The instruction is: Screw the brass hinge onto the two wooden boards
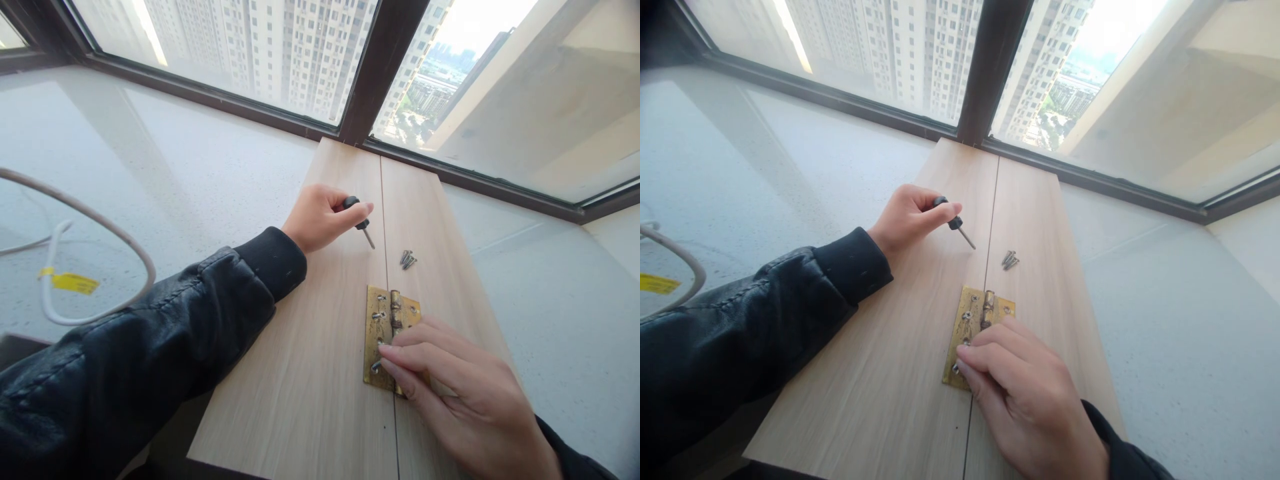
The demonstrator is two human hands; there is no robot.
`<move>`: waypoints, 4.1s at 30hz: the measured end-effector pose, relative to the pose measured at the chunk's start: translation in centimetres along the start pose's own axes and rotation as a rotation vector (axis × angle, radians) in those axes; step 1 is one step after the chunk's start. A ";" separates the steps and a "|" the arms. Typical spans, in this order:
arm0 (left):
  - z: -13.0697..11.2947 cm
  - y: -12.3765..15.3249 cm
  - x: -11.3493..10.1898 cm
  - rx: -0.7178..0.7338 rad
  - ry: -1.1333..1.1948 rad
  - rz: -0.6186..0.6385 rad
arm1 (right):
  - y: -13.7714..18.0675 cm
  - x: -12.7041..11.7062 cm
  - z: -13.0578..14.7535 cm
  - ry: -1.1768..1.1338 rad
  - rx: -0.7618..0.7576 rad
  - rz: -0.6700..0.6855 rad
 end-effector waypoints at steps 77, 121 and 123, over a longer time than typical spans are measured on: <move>0.2 0.0 0.1 -0.016 -0.037 0.031 | 0.3 0.0 -0.7 0.010 -0.098 -0.003; 2.6 -2.8 0.2 0.141 -0.632 0.284 | -4.4 -2.9 -5.5 -1.080 -0.004 0.035; 2.7 -2.9 0.3 0.107 -0.696 0.345 | -4.1 -2.8 -4.8 -1.074 -0.020 0.065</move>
Point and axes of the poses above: each hand's wrist, its own y-axis away from the middle knuckle, its own x-axis out of the palm, z = x × y, the point moved 4 cm from there along -y, towards the middle knuckle, and after that the axes turned 7 degrees about z, right-handed, at the moved point
